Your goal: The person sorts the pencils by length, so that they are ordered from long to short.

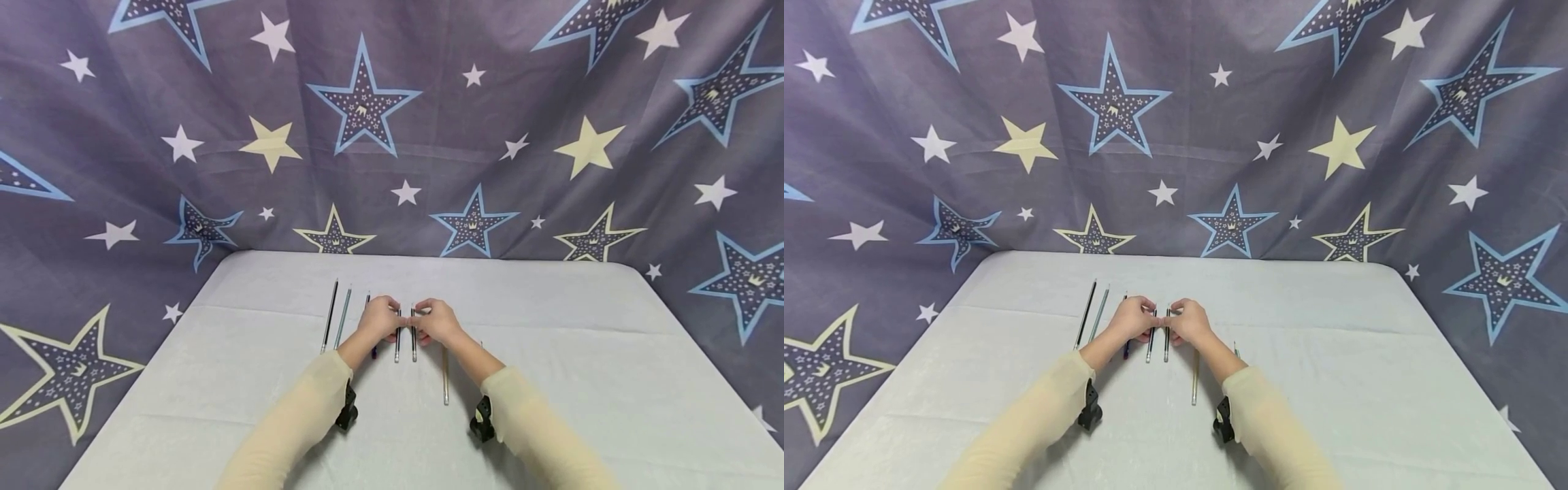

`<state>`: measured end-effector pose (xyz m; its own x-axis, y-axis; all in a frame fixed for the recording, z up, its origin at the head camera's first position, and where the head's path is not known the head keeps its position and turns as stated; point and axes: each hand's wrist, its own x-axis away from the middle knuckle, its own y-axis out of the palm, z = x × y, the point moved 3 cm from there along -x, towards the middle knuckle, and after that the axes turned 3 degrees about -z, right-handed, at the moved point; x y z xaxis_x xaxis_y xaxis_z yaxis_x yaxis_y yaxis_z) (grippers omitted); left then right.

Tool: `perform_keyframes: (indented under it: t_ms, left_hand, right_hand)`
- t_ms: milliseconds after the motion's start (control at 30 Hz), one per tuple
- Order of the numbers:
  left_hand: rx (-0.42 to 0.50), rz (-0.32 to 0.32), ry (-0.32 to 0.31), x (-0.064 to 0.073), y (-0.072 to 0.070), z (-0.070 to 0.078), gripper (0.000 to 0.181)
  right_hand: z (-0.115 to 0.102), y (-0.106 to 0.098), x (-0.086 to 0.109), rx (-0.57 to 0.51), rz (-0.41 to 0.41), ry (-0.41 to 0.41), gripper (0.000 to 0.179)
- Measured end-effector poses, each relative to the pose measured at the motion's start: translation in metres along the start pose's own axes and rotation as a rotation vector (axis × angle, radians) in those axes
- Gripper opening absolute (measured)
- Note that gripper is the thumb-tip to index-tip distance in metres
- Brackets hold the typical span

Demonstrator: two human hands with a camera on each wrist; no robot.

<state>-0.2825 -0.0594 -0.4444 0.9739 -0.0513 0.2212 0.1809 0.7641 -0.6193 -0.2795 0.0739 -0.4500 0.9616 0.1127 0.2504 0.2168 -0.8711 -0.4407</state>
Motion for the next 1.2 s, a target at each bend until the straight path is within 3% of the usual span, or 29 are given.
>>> perform_keyframes:
  t_ms: [467, 867, 1200]
  left_hand:
    - [0.016, -0.015, 0.064, 0.009, -0.008, 0.012, 0.043]
    - [0.073, -0.1, 0.116, 0.021, -0.002, 0.02, 0.039]
    - [0.079, -0.18, 0.186, 0.04, 0.01, 0.032, 0.04]
  right_hand:
    - [-0.013, -0.019, 0.015, 0.054, -0.088, -0.007, 0.043]
    - [-0.011, -0.046, 0.027, 0.139, -0.103, -0.013, 0.041]
    - [0.002, -0.072, 0.042, 0.221, -0.086, -0.026, 0.036]
